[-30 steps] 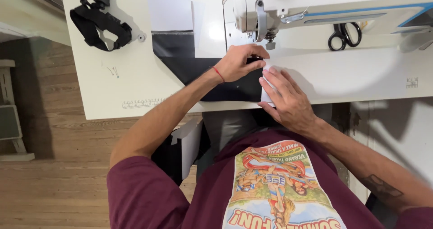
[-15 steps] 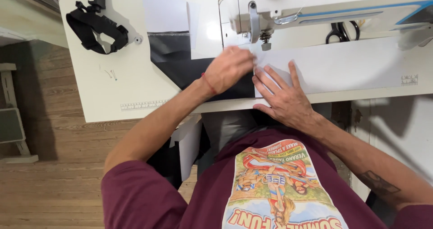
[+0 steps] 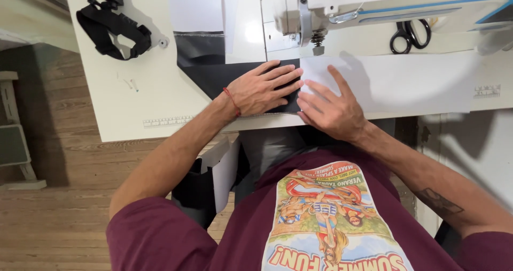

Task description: Sewing leather components together using an industrial sewing machine and trimming with scissors

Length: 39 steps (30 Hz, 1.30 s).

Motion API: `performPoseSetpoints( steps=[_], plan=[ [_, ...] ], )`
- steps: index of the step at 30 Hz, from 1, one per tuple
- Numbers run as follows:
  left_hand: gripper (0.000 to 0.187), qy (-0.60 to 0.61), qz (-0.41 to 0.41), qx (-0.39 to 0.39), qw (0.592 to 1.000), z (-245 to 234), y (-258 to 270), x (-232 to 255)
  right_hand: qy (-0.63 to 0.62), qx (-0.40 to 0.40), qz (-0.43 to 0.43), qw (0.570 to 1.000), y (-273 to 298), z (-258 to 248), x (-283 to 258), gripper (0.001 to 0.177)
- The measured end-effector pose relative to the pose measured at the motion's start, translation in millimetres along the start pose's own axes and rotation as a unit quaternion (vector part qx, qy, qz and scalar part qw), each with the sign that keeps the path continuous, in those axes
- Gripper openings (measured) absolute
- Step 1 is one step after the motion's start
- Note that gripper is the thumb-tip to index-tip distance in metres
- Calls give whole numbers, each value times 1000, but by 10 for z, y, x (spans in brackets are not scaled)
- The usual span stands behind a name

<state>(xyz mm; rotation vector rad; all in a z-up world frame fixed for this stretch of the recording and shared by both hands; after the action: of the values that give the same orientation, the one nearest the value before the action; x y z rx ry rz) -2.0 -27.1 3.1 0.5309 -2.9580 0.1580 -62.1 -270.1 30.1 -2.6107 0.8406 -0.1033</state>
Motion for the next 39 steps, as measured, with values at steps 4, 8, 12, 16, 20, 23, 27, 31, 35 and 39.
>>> performPoseSetpoints(
  steps=[4, 8, 12, 16, 20, 23, 27, 31, 35, 39],
  plan=[
    [56, 0, -16, -5, 1000, 83, 34, 11, -7, 10, -53, 999, 40, 21, -26, 21],
    [57, 1, -35, -7, 999, 144, 48, 54, -5, 23, -58, 998, 49, -21, 8, 24],
    [55, -45, -29, -49, 997, 102, 32, 3, -66, -20, -41, 997, 139, -40, -30, 25],
    [54, -92, -12, -41, 995, 36, -15, 69, -92, -72, -15, 993, 181, -187, -93, 37],
    [54, -63, 7, -45, 997, 268, -7, 133, -78, -140, -2, 987, 263, -153, -50, 48],
    [63, 2, 4, -58, 998, 164, 61, 95, -93, -168, 13, 981, 274, -145, 12, 54],
    [62, 7, -34, -60, 998, 9, 72, 105, -100, -173, 33, 979, 317, -93, -25, 68],
    [61, 68, -84, -25, 994, 17, 3, 159, -36, -187, 27, 981, 322, -78, -67, 70],
    [59, 131, -141, 11, 981, 199, -37, 233, -44, -190, 38, 980, 277, -55, -71, 68],
    [65, 59, -161, 16, 985, 209, -39, 154, -70, -189, 64, 977, 173, -26, 3, 68]
  ],
)
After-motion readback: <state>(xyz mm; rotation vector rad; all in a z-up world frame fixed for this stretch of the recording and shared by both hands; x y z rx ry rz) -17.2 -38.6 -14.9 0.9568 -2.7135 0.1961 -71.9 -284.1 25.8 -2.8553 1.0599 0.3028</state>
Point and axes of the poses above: each hand's wrist, its own y-axis away from the middle knuckle, its own z-axis out of the palm, x = y × z, the point moved 3 cm from there along -y, towards the middle knuckle, and after that the axes turned 15 degrees about -x, right-handed, at the moved point
